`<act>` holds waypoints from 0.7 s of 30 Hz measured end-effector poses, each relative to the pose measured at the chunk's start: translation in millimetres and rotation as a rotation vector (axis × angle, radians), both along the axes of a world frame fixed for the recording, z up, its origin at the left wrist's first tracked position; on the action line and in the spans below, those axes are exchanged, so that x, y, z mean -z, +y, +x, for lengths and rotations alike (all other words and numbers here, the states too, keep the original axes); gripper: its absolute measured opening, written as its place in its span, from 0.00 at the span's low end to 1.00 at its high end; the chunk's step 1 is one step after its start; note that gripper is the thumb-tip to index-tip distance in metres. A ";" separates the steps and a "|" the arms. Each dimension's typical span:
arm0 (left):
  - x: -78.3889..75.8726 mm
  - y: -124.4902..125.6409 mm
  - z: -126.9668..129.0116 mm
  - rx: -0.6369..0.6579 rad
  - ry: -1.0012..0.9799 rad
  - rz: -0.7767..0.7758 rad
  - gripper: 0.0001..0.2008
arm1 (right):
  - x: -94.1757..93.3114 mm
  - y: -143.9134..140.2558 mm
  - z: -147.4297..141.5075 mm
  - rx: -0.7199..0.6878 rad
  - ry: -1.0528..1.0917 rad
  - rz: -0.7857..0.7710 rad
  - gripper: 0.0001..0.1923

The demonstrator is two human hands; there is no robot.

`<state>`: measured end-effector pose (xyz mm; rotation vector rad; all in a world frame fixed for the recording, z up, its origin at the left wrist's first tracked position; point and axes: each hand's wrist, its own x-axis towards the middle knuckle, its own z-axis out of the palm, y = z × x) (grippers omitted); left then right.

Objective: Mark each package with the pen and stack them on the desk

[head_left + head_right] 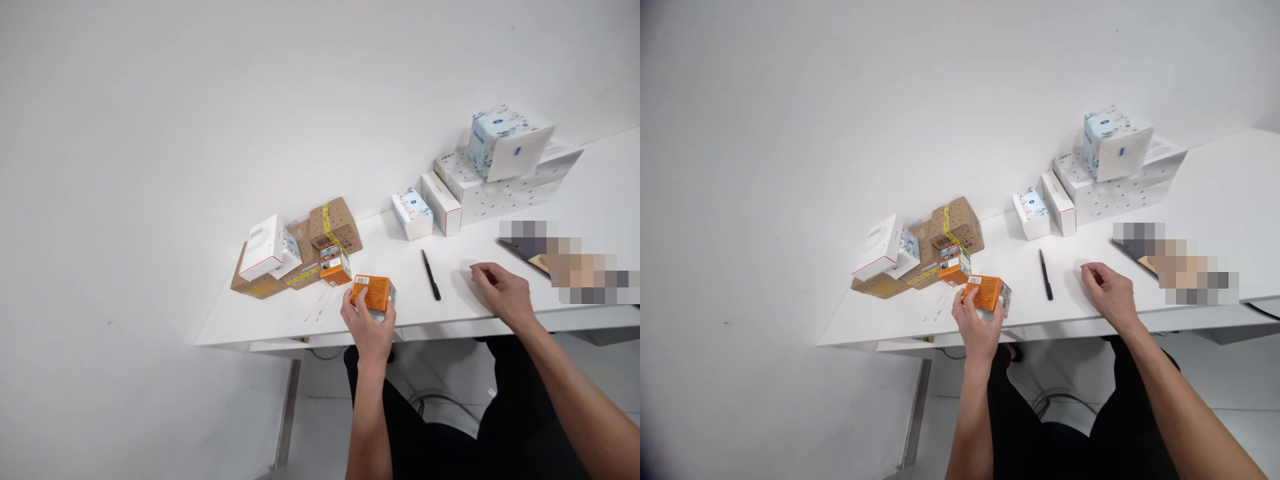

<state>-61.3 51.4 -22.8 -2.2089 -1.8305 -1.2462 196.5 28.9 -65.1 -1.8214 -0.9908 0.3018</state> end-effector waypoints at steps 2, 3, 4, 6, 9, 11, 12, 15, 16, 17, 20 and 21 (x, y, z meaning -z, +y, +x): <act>3.1 -0.7 0.2 -0.018 0.012 -0.052 0.27 | -1.0 -0.7 0.1 0.002 0.005 -0.007 0.13; 4.1 -1.4 -0.7 -0.024 0.020 -0.074 0.28 | -1.3 -1.0 0.1 0.003 0.006 -0.008 0.13; 4.5 -2.3 -2.2 -0.030 0.031 -0.092 0.29 | -1.5 -1.3 0.0 0.003 0.004 -0.007 0.13; 4.2 -3.9 -6.4 -0.035 0.051 -0.117 0.30 | -1.1 -1.3 -0.1 0.005 -0.002 -0.002 0.12; 3.8 -5.6 -11.4 -0.021 0.057 -0.149 0.32 | 0.8 -0.6 -0.3 0.014 -0.008 -0.005 0.12; 5.3 -6.0 -11.9 -0.008 0.041 -0.171 0.35 | 1.7 0.0 -0.4 0.016 -0.004 -0.013 0.12; 6.6 -5.9 -11.2 -0.002 0.028 -0.179 0.36 | 1.7 0.1 -0.5 0.015 -0.001 -0.015 0.12; 10.8 -4.4 -6.9 0.051 -0.060 -0.201 0.38 | 0.1 -0.3 -0.8 0.013 0.006 -0.015 0.12; 11.8 -3.6 -5.4 0.076 -0.103 -0.206 0.37 | -0.6 -0.5 -0.8 0.012 0.007 -0.015 0.13; 12.3 -2.7 -4.2 0.099 -0.153 -0.210 0.36 | -1.2 -0.7 -0.8 0.009 0.009 -0.015 0.13; 10.6 -0.2 -2.5 0.169 -0.385 -0.232 0.35 | -1.3 -0.6 -0.1 0.003 0.021 -0.006 0.13; 8.9 0.5 -2.5 0.204 -0.496 -0.266 0.35 | -0.8 -0.3 0.3 0.002 0.022 -0.001 0.13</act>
